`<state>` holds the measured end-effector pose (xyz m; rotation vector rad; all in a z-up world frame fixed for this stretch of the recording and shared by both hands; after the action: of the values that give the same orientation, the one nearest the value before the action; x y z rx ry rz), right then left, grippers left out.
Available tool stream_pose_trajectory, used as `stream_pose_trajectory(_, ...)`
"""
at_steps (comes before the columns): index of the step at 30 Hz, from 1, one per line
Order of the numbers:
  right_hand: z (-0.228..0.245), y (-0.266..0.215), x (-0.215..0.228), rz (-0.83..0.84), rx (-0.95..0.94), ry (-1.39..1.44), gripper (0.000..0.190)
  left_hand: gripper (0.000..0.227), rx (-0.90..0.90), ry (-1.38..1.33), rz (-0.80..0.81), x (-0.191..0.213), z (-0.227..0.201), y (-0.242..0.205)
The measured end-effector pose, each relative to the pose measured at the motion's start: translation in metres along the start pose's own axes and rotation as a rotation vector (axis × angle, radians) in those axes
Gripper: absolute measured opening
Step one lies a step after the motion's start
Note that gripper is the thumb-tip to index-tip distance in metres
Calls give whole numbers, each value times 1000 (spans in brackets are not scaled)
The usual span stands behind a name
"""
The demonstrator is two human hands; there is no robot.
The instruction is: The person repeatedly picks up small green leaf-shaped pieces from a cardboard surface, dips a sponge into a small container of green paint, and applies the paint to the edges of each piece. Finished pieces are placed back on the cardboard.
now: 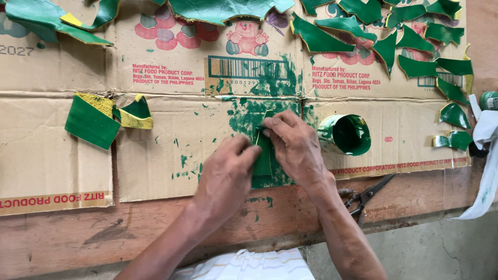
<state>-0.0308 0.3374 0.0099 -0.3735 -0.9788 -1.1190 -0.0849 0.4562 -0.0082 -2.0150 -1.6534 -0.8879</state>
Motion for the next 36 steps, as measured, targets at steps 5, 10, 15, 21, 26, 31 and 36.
stream_pose_trajectory(5,13,-14,-2,33,14,40,18,36,-28,-60,-23,36,13,27)
stream_pose_trajectory(10,23,-21,3,10,13,59,21,69,-271,-48,201,31,3,68)
stream_pose_trajectory(15,23,-25,3,-11,9,76,22,53,-269,-116,428,17,3,87)
stream_pose_trajectory(21,32,-40,1,19,33,91,28,49,-264,-128,522,20,-6,91)
stream_pose_trajectory(26,37,-55,-4,78,45,85,41,55,-208,-37,627,12,-5,85)
stream_pose_trajectory(31,40,-66,-10,81,55,90,39,53,-227,-55,605,17,-2,86)
stream_pose_trajectory(36,46,-72,-8,52,83,91,40,54,-208,-83,644,14,-4,82)
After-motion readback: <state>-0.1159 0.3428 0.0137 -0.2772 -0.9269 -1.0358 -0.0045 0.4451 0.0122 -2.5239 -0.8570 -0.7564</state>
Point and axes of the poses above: each hand's wrist, its own y-axis towards the middle knuckle, its own x-axis out of the back of the hand, z = x × y, the point moved 8 cm from there along y, towards the middle knuckle
